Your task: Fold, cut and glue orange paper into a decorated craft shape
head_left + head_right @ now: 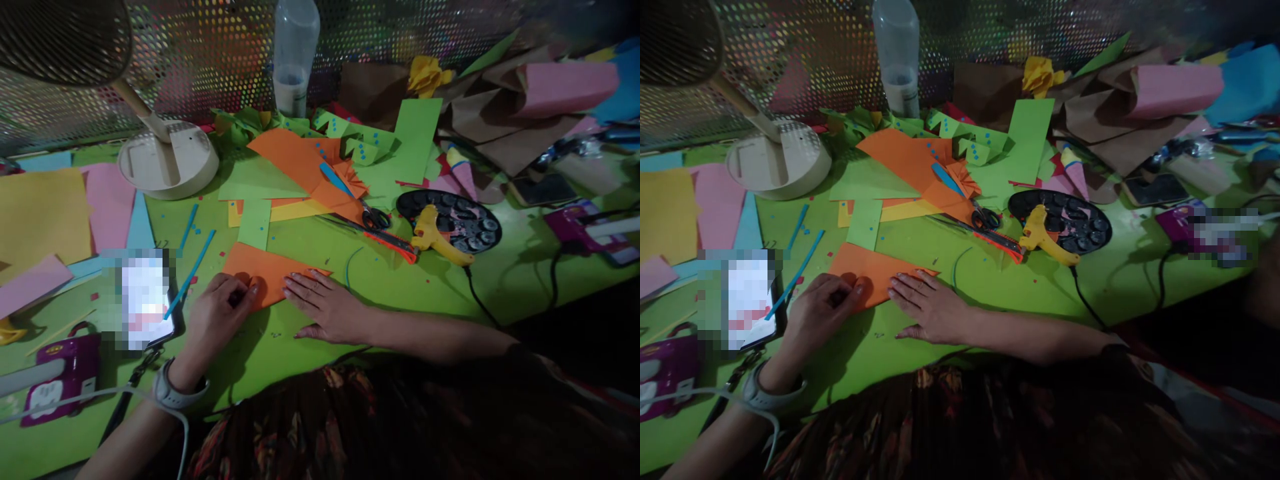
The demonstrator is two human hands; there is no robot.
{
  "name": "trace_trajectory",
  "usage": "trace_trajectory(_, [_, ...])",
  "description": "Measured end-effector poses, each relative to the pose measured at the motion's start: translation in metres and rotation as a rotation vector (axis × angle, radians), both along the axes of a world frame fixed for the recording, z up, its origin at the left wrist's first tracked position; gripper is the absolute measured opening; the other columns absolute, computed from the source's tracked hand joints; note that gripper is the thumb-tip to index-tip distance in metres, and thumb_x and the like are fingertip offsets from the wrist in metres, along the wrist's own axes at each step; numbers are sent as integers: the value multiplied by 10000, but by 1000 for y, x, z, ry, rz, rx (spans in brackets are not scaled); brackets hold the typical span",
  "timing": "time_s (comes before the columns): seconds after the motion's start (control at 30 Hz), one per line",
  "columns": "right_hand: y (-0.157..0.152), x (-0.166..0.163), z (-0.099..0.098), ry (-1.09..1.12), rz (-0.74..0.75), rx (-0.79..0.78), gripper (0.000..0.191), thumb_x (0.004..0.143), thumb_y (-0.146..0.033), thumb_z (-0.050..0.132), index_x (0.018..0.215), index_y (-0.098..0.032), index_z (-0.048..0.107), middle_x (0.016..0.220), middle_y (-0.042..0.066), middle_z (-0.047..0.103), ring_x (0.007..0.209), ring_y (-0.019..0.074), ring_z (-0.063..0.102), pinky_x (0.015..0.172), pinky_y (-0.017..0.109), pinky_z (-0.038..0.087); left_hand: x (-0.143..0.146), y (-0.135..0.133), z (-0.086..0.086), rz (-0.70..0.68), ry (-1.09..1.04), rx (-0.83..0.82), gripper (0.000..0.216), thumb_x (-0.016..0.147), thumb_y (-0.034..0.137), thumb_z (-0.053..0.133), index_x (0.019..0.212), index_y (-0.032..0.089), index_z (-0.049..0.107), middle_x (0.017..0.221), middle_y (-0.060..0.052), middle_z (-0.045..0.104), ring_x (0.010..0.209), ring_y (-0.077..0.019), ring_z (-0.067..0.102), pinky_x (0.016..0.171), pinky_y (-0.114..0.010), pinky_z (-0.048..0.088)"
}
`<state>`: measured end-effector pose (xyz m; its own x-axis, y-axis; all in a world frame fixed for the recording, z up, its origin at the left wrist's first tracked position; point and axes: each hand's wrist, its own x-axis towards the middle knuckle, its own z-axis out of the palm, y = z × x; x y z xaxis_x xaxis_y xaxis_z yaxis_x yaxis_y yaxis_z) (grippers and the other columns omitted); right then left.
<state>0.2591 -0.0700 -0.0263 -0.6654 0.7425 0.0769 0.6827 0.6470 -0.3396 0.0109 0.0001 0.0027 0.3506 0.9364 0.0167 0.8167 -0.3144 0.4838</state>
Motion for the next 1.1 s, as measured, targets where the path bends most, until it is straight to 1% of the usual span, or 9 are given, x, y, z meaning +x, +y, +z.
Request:
trace_trajectory(0.23, [0,0,-1,-12,3,23,757,974,-597,324,1514,-69,278,1594,130,249,1498,276,149,1232,488,143,0,-4,0,-11,12,26,265,897,411,571,743,198,598,807,-44,588,629,-152,561,583,-310,443])
trace_trajectory(0.37, [0,0,-1,-23,3,32,750,972,-604,320,1512,-86,294,1585,128,271,1493,280,176,1224,495,174,1,-6,-2,1,98,194,220,869,389,621,974,197,645,962,-95,653,823,-236,639,695,-361,497])
trace_trajectory(0.47, [1,-1,0,-34,-4,28,747,967,-601,341,1509,-88,309,1576,142,285,1487,284,202,1212,506,210,1,-4,-5,-185,121,299,282,922,253,544,1191,218,623,1183,-121,665,1071,-292,619,876,-443,495])
trace_trajectory(0.57, [1,-1,2,-51,-10,29,752,960,-603,360,1502,-83,325,1573,154,289,1478,288,231,1204,509,231,0,-2,-11,-476,76,288,413,939,114,445,1319,224,561,1352,-100,608,1261,-270,543,1015,-468,461])
trace_trajectory(0.63, [1,-2,2,-63,-13,40,753,959,-603,362,1496,-75,336,1566,158,303,1471,291,252,1203,508,236,-1,-2,-16,-586,49,294,466,944,103,425,1391,207,501,1425,-112,545,1340,-253,480,1096,-474,417])
trace_trajectory(0.8, [2,-2,1,-79,0,85,749,960,-594,367,1480,-56,361,1556,165,325,1459,296,280,1201,507,252,-5,-4,-24,-631,102,299,501,962,144,437,1458,214,415,1509,-118,440,1400,-244,402,1154,-450,367])
trace_trajectory(0.97, [2,-2,2,-95,18,113,723,974,-563,358,1479,-45,358,1558,166,320,1463,291,274,1201,506,253,-10,-3,-25,-748,144,252,537,950,89,400,1473,207,394,1553,-116,366,1465,-255,260,1195,-475,273])
trace_trajectory(1.03, [2,-2,2,-102,21,112,726,975,-562,356,1471,-31,368,1556,174,319,1463,295,273,1202,507,250,-10,-5,-21,-761,156,217,527,964,151,420,1486,211,377,1565,-114,341,1482,-281,196,1198,-504,235])
trace_trajectory(1.1, [2,-2,1,-105,20,109,721,976,-557,360,1467,-30,378,1551,183,325,1465,297,267,1202,512,245,-9,-9,-14,-767,159,185,567,972,326,474,1509,208,335,1583,-122,298,1491,-310,141,1200,-526,194])
